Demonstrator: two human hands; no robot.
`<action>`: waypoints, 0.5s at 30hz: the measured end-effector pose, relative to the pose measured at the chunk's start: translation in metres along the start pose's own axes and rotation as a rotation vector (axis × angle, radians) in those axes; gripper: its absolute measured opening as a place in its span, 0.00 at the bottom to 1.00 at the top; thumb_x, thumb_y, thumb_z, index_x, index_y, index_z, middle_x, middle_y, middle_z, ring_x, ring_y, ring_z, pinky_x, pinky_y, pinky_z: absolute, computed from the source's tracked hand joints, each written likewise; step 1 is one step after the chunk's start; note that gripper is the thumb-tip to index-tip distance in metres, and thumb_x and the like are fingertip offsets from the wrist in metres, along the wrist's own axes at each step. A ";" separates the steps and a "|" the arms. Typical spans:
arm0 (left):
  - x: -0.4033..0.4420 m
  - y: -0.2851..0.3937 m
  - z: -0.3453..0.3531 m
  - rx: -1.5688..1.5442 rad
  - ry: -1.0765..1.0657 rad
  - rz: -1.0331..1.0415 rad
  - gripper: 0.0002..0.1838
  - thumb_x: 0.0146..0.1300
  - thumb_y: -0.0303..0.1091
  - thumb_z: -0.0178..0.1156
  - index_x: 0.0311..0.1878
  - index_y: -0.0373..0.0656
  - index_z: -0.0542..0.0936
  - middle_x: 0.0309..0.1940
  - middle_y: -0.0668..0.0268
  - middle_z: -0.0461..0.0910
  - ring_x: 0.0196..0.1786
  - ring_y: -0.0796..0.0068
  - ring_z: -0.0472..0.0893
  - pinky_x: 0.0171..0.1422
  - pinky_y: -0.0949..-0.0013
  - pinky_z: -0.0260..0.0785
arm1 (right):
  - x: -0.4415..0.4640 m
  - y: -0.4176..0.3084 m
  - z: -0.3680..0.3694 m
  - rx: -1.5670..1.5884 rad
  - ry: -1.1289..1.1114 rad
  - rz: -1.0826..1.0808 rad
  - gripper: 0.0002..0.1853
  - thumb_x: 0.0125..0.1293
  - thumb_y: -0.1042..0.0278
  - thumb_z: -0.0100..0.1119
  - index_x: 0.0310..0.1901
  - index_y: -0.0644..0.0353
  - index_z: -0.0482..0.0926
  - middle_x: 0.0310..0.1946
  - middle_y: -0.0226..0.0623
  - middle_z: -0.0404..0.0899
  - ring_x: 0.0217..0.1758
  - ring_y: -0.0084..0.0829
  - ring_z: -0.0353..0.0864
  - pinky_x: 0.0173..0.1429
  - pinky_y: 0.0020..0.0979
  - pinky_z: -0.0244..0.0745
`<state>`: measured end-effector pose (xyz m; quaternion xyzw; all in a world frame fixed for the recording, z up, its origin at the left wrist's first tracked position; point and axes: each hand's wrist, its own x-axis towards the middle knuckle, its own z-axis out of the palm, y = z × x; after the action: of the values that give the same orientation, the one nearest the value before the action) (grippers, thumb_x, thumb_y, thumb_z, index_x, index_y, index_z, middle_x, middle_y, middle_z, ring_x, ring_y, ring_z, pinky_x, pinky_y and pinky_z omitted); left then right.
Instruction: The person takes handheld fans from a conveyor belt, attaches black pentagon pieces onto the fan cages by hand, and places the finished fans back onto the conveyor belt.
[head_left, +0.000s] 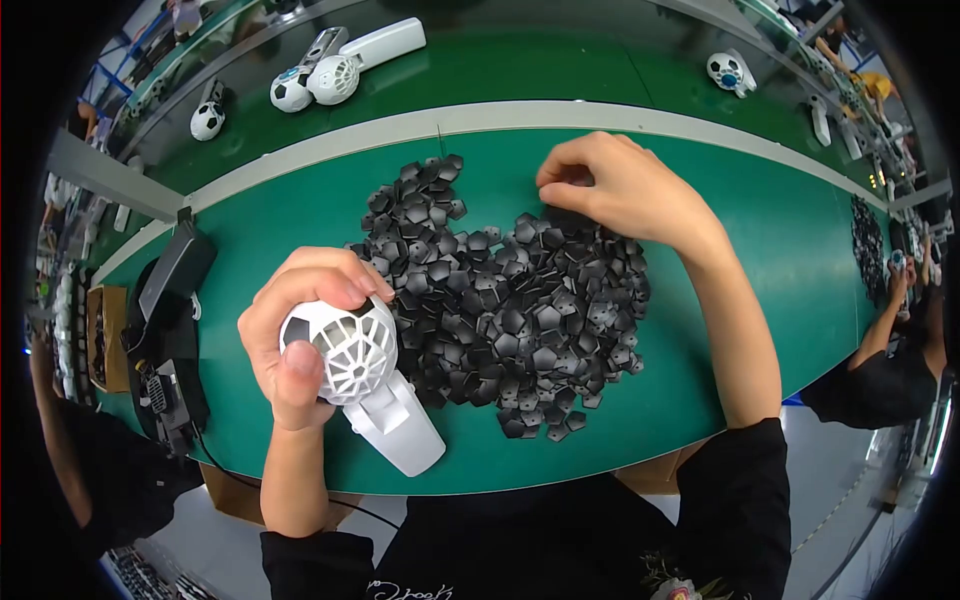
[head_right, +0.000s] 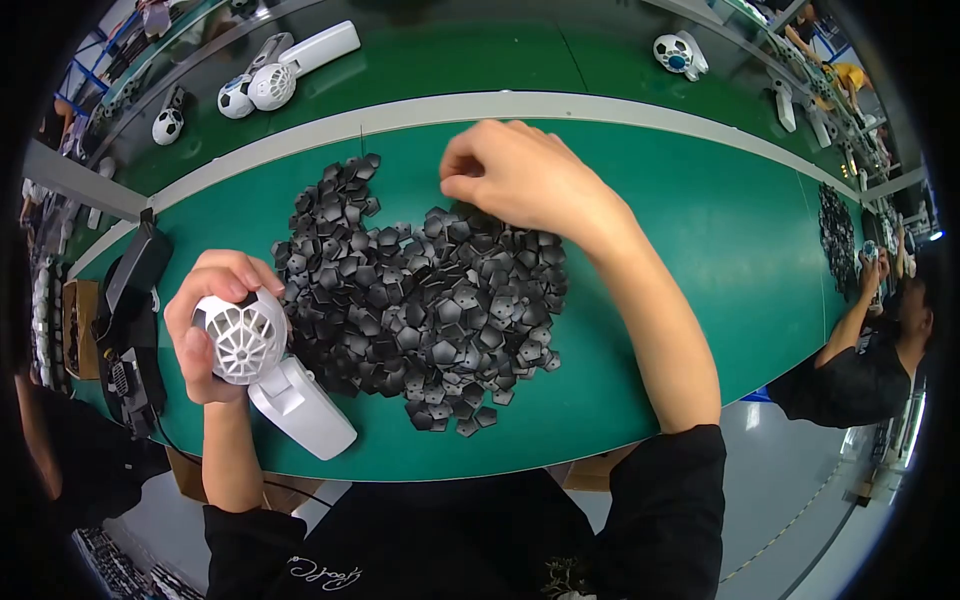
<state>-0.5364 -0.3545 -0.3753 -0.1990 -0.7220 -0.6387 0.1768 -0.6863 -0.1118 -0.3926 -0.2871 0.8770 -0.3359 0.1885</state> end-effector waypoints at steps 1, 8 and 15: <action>0.000 -0.002 -0.001 0.000 0.011 -0.011 0.25 0.60 0.51 0.50 0.34 0.31 0.75 0.36 0.50 0.73 0.36 0.59 0.79 0.39 0.61 0.72 | -0.001 0.003 0.001 -0.007 0.000 -0.006 0.12 0.54 0.67 0.61 0.38 0.64 0.79 0.39 0.42 0.79 0.43 0.36 0.77 0.48 0.32 0.71; 0.002 -0.018 -0.002 -0.177 0.083 -0.187 0.26 0.61 0.50 0.45 0.37 0.32 0.75 0.35 0.52 0.73 0.36 0.58 0.78 0.34 0.62 0.73 | 0.002 0.006 0.009 -0.053 -0.050 -0.107 0.08 0.50 0.72 0.64 0.32 0.64 0.79 0.29 0.39 0.79 0.33 0.33 0.77 0.39 0.30 0.71; -0.001 -0.016 0.012 -1.066 0.292 -0.685 0.24 0.61 0.49 0.41 0.42 0.37 0.76 0.38 0.53 0.74 0.31 0.57 0.79 0.21 0.63 0.72 | -0.011 -0.052 0.038 0.264 0.262 -0.930 0.10 0.48 0.81 0.65 0.33 0.61 0.81 0.30 0.36 0.78 0.34 0.31 0.77 0.39 0.28 0.71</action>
<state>-0.5439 -0.3446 -0.3907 0.0708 -0.2974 -0.9500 -0.0634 -0.6384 -0.1548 -0.3818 -0.5767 0.6227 -0.5256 -0.0581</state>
